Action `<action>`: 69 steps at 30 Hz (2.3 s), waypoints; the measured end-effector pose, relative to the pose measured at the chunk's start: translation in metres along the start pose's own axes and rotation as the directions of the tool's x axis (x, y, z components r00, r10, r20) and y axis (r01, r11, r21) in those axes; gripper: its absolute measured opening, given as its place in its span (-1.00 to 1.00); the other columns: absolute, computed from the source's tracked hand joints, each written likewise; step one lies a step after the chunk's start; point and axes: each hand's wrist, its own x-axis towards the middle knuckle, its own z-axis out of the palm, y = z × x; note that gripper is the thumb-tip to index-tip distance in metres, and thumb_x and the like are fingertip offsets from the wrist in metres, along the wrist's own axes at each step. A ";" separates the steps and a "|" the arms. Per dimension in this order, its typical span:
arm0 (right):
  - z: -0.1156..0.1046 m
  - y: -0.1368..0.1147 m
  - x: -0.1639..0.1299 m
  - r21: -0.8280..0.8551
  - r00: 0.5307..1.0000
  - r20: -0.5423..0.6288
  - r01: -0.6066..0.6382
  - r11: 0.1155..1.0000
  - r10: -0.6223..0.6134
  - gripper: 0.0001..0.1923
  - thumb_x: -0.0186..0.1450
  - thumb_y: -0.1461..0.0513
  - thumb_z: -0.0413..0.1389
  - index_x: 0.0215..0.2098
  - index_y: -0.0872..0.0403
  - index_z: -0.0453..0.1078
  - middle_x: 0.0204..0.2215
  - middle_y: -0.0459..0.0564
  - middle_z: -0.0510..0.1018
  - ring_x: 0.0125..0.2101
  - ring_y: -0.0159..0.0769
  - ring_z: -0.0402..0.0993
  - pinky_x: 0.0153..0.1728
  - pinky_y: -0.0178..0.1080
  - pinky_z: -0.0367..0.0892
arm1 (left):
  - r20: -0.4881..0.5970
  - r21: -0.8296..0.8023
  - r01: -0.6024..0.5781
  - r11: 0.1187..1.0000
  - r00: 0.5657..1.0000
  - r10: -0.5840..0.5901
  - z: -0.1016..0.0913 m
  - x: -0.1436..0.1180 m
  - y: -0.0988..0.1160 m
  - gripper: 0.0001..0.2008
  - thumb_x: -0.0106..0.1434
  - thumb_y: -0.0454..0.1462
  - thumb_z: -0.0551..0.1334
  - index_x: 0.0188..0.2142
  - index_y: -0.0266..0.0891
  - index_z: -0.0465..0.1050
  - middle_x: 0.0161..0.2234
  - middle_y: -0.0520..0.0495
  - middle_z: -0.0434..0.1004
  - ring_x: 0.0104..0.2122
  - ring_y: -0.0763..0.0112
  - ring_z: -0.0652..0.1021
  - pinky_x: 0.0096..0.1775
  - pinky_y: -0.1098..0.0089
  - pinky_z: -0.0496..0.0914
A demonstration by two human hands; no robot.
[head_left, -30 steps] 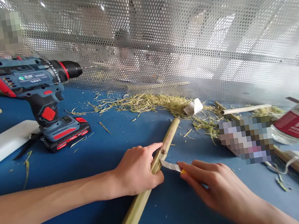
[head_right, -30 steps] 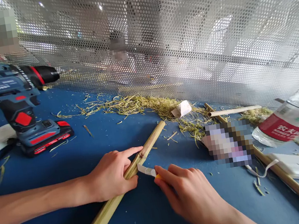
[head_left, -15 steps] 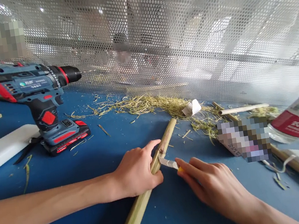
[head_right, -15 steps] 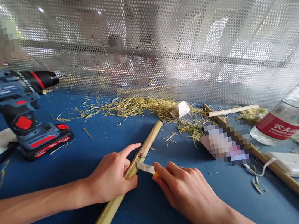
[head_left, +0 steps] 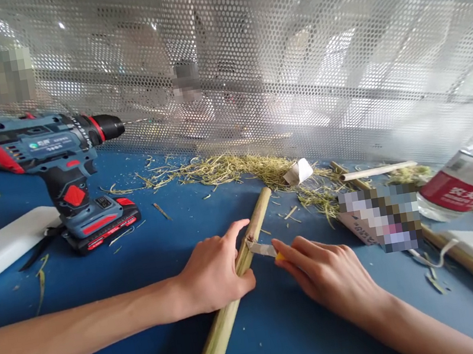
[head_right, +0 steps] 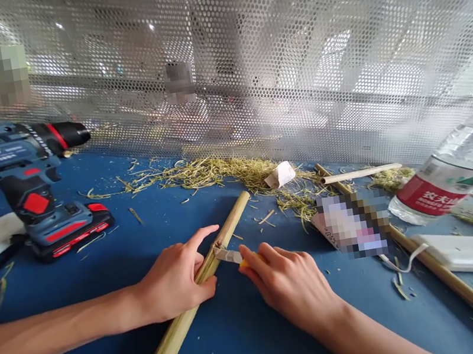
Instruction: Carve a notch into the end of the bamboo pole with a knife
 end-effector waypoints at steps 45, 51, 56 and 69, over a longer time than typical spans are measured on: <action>0.004 0.049 0.007 0.235 0.999 0.032 0.016 0.972 -0.024 -0.63 0.65 0.03 0.01 -0.07 0.07 0.56 -0.36 -0.02 0.65 -0.40 -0.29 0.57 -0.36 -0.25 0.24 | 0.029 -0.091 0.068 0.994 0.997 -0.065 -0.003 0.002 0.004 -0.25 0.26 -0.12 0.29 0.42 -0.28 0.37 -0.58 0.17 0.50 -0.53 0.32 0.48 -0.43 0.35 0.24; 0.006 0.054 0.006 0.240 0.975 0.075 -0.221 0.945 0.208 -0.64 0.59 -0.01 0.06 -0.06 0.04 0.56 -0.32 0.02 0.72 -0.43 -0.23 0.62 -0.41 -0.25 0.21 | 0.002 -0.127 0.059 0.990 0.998 -0.059 -0.002 0.004 0.000 -0.33 0.27 -0.10 0.32 0.34 -0.23 0.44 -0.58 0.19 0.50 -0.53 0.34 0.49 -0.41 0.36 0.26; 0.006 0.049 0.009 0.274 0.906 0.169 -0.421 0.865 0.387 -0.64 0.55 -0.03 0.05 -0.11 0.02 0.53 -0.38 -0.01 0.71 -0.49 -0.21 0.59 -0.44 -0.23 0.19 | -0.095 -0.132 0.010 0.991 0.995 -0.023 -0.006 0.016 -0.005 -0.44 0.30 -0.02 0.36 0.22 -0.19 0.54 -0.64 0.25 0.24 -0.58 0.42 0.32 -0.42 0.35 0.18; 0.003 0.045 0.011 0.313 0.881 0.246 -0.467 0.827 0.405 -0.63 0.55 -0.04 0.04 -0.15 0.02 0.52 -0.36 0.01 0.70 -0.40 -0.12 0.63 -0.40 -0.21 0.20 | -0.209 -0.065 -0.222 0.973 0.956 0.205 -0.008 0.023 -0.017 -0.76 0.45 -0.18 0.30 -0.11 -0.18 0.77 -0.36 -0.01 0.70 -0.41 0.41 0.57 -0.36 0.40 0.35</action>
